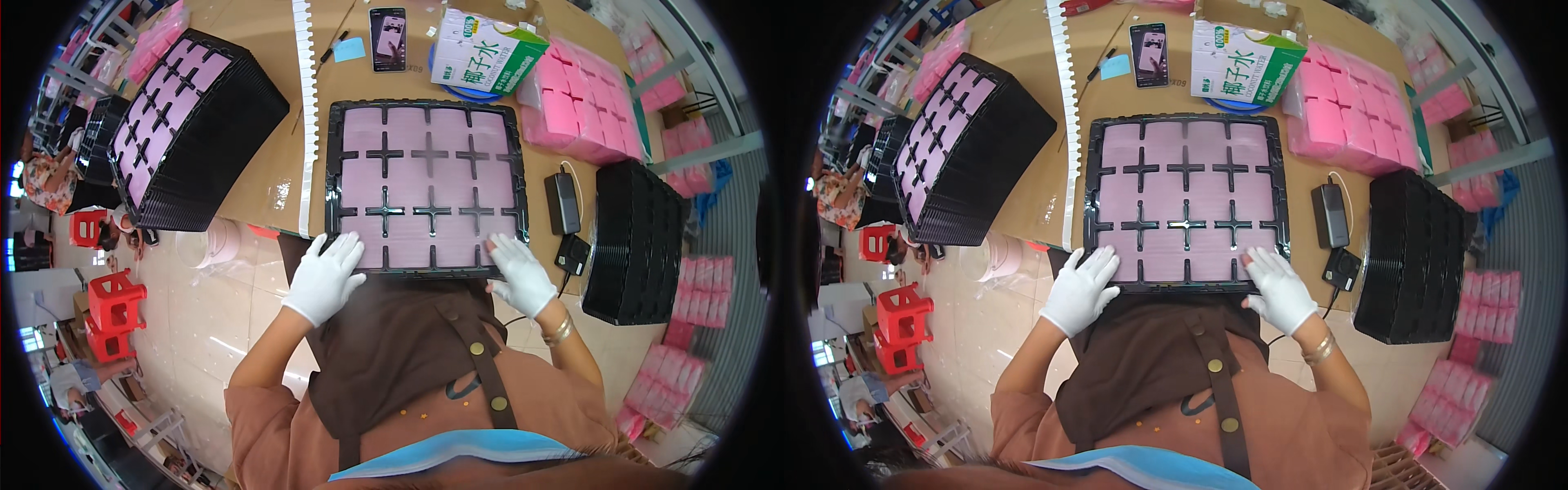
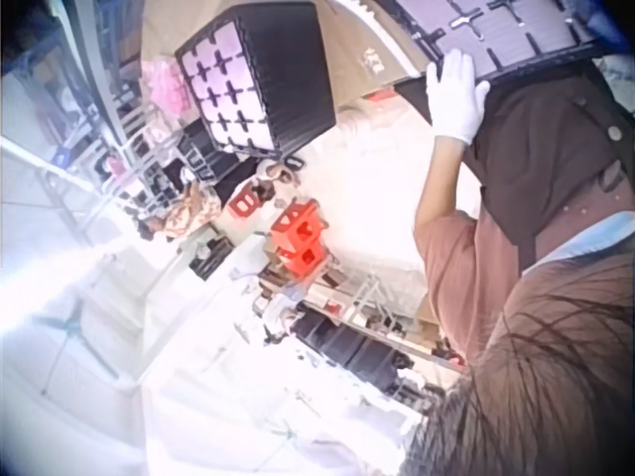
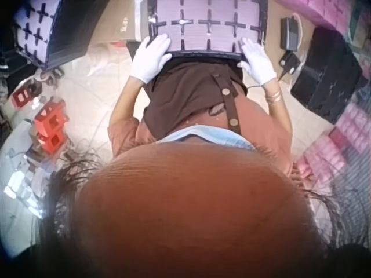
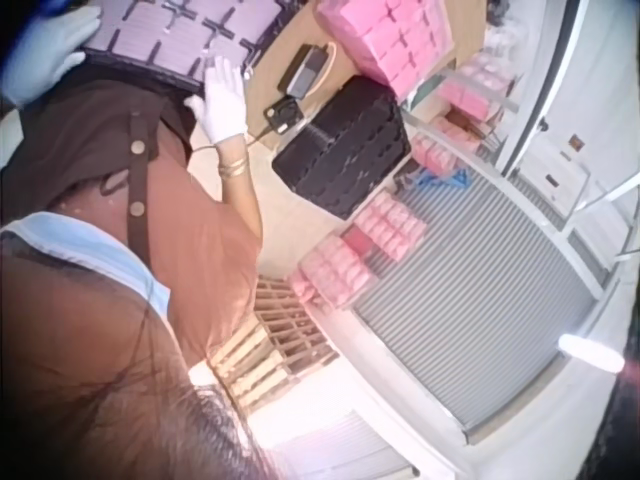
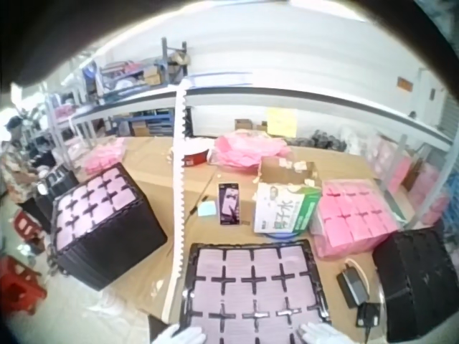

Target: The recorder is assembling black plastic trays by inserting pink foam cross-shapes into the grids and stacking the completed trays.

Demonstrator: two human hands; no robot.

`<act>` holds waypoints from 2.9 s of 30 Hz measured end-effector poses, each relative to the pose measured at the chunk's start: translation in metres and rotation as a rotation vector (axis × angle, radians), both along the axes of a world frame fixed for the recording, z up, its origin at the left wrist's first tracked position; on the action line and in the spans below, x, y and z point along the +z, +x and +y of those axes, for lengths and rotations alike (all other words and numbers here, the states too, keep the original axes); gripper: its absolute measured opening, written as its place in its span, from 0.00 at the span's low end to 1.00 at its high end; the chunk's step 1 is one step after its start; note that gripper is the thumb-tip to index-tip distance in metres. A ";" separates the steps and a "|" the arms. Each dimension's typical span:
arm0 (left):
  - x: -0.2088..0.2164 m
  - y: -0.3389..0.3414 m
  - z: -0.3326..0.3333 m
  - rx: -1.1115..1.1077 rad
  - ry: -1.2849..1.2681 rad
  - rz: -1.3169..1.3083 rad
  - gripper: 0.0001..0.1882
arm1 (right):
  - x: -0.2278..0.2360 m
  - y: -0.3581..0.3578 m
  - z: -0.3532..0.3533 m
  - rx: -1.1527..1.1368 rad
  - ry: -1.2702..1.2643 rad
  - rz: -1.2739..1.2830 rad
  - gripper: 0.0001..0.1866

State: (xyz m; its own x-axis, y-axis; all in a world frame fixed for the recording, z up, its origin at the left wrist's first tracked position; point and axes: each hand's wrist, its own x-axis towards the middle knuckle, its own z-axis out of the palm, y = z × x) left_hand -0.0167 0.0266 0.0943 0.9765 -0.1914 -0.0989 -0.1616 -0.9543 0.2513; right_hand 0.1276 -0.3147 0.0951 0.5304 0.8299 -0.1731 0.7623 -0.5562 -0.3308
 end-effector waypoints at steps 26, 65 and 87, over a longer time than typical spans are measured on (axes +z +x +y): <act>-0.026 -0.016 -0.004 1.028 -1.245 -0.352 0.24 | -0.034 0.021 -0.017 -0.959 0.714 -0.081 0.17; 0.066 0.040 0.196 0.765 0.146 -1.322 0.12 | -0.015 0.009 0.078 -0.492 0.703 0.475 0.06; 0.023 0.082 0.055 0.982 -1.664 -0.489 0.08 | -0.006 0.003 0.282 -0.482 1.023 1.232 0.07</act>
State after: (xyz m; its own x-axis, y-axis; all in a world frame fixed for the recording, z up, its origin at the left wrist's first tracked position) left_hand 0.0651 0.0816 0.1173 0.6696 0.7246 -0.1632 -0.1411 0.3398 0.9298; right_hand 0.1308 -0.0330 0.0886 0.7216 0.6689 -0.1784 -0.3763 0.1627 -0.9121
